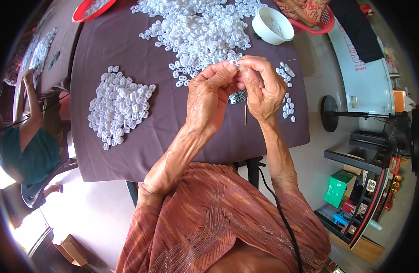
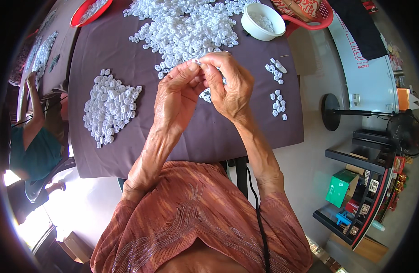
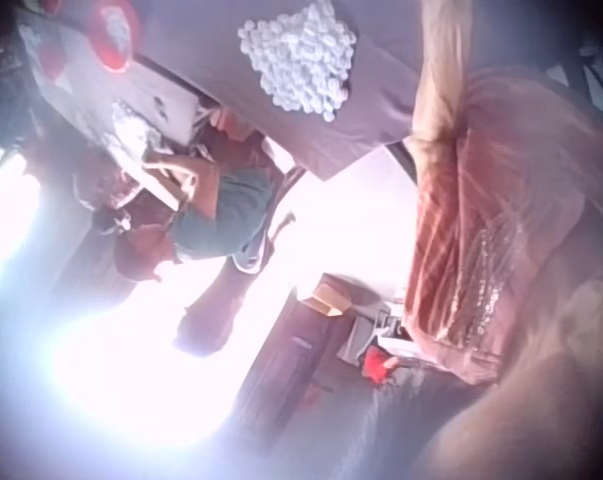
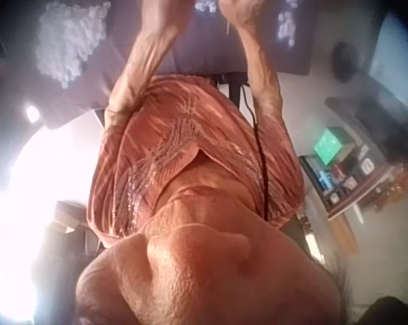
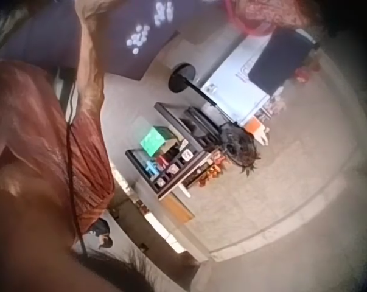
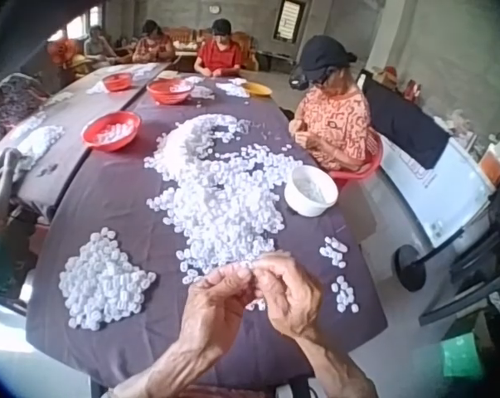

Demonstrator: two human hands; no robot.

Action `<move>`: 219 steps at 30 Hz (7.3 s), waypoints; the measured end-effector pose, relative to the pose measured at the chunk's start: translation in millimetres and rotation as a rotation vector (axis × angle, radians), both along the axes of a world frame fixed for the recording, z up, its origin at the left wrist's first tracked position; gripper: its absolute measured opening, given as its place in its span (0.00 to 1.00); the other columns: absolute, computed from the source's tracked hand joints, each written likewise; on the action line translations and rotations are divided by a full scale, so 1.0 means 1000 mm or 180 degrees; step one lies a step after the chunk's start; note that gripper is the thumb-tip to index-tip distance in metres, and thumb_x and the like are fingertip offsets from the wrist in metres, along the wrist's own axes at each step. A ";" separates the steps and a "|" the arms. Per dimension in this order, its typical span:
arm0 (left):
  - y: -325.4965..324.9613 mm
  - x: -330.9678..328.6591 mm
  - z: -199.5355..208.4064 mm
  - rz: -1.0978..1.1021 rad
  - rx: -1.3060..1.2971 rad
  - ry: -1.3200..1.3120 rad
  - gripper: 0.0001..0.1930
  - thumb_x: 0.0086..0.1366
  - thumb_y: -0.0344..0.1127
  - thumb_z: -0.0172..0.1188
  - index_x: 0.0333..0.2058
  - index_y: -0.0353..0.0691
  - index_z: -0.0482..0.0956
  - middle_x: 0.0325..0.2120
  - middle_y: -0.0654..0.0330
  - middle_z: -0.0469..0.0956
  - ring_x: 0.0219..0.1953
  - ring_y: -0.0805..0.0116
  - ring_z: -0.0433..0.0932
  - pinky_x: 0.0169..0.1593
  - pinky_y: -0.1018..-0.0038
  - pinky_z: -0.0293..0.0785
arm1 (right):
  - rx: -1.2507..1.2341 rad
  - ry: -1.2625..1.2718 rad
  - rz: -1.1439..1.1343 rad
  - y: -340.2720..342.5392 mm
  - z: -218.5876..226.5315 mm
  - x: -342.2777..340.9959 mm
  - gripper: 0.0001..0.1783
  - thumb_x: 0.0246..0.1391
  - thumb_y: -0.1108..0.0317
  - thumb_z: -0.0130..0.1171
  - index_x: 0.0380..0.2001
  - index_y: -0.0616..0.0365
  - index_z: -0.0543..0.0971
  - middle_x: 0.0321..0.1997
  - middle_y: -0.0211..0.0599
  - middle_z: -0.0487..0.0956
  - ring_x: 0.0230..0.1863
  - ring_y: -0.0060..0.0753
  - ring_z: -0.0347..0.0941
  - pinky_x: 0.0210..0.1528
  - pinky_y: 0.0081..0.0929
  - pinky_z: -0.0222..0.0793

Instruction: The person assembles small plastic components by inserting metal pins into plastic housings using a manual pick tool.

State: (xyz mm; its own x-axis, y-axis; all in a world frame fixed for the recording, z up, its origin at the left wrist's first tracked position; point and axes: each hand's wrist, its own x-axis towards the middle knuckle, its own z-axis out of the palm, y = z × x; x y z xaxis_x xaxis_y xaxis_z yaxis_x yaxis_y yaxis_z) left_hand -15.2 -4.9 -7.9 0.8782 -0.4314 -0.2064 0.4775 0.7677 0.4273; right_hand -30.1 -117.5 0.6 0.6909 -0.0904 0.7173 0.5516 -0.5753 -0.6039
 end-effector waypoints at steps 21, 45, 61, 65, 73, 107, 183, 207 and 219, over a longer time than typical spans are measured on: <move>0.007 0.003 -0.008 0.0059 0.0316 -0.0355 0.08 0.58 0.29 0.54 0.35 0.31 0.72 0.27 0.54 0.76 0.29 0.70 0.76 0.35 0.76 0.73 | 0.1123 0.0940 0.0362 -0.007 0.007 -0.006 0.08 0.51 0.72 0.53 0.33 0.65 0.73 0.31 0.35 0.77 0.33 0.20 0.72 0.37 0.16 0.67; 0.008 0.005 -0.015 0.0646 0.1274 -0.1031 0.10 0.55 0.26 0.56 0.36 0.30 0.73 0.31 0.57 0.75 0.33 0.71 0.75 0.41 0.75 0.73 | 0.0417 0.1303 -0.0016 0.001 -0.002 -0.005 0.06 0.48 0.71 0.56 0.28 0.63 0.75 0.25 0.30 0.76 0.29 0.17 0.70 0.33 0.16 0.65; 0.046 0.036 -0.015 0.0580 0.1114 -0.0807 0.04 0.54 0.29 0.57 0.27 0.34 0.75 0.27 0.56 0.76 0.29 0.71 0.75 0.34 0.77 0.71 | 0.0583 0.1812 0.0451 -0.003 -0.039 0.008 0.06 0.48 0.71 0.56 0.26 0.64 0.74 0.23 0.28 0.75 0.26 0.16 0.69 0.29 0.15 0.64; 0.057 0.040 -0.017 0.0637 0.1097 -0.0763 0.05 0.54 0.29 0.56 0.29 0.34 0.74 0.27 0.55 0.76 0.28 0.71 0.75 0.35 0.77 0.72 | -0.0190 0.1948 0.0597 -0.004 -0.081 0.007 0.05 0.46 0.70 0.56 0.27 0.60 0.75 0.21 0.32 0.75 0.23 0.22 0.70 0.28 0.18 0.65; 0.061 0.038 -0.018 0.0699 0.1079 -0.0699 0.06 0.55 0.30 0.55 0.29 0.34 0.74 0.27 0.55 0.76 0.27 0.72 0.75 0.34 0.78 0.71 | -0.1506 0.1578 0.0547 0.028 -0.117 0.044 0.04 0.44 0.72 0.53 0.26 0.59 0.72 0.24 0.40 0.73 0.27 0.42 0.72 0.28 0.34 0.67; 0.027 0.015 -0.004 0.0116 0.1168 -0.0725 0.05 0.56 0.30 0.56 0.29 0.34 0.74 0.28 0.55 0.76 0.29 0.71 0.76 0.35 0.77 0.72 | 0.3262 0.2246 0.1611 -0.020 -0.025 0.011 0.10 0.51 0.68 0.52 0.32 0.65 0.74 0.22 0.36 0.74 0.24 0.30 0.71 0.29 0.28 0.69; -0.001 0.005 0.015 0.0304 0.1123 -0.1094 0.07 0.56 0.29 0.56 0.30 0.30 0.74 0.25 0.56 0.77 0.24 0.76 0.72 0.31 0.81 0.69 | 0.2102 0.1486 0.0919 -0.021 0.024 -0.002 0.11 0.49 0.76 0.53 0.38 0.66 0.74 0.31 0.32 0.75 0.33 0.21 0.70 0.42 0.19 0.64; 0.000 0.006 0.012 0.0307 0.1232 -0.1119 0.07 0.56 0.30 0.55 0.29 0.30 0.74 0.23 0.58 0.76 0.24 0.76 0.71 0.31 0.81 0.69 | 0.1371 0.1299 0.0461 -0.015 0.028 -0.003 0.10 0.48 0.76 0.55 0.36 0.64 0.75 0.31 0.31 0.76 0.32 0.19 0.71 0.39 0.15 0.66; -0.002 0.005 0.013 0.0292 0.1358 -0.1133 0.08 0.56 0.30 0.55 0.30 0.29 0.74 0.24 0.57 0.77 0.24 0.76 0.72 0.32 0.80 0.69 | 0.1452 0.1306 0.0457 -0.018 0.025 -0.002 0.10 0.47 0.75 0.56 0.36 0.63 0.76 0.29 0.30 0.76 0.31 0.18 0.71 0.37 0.13 0.65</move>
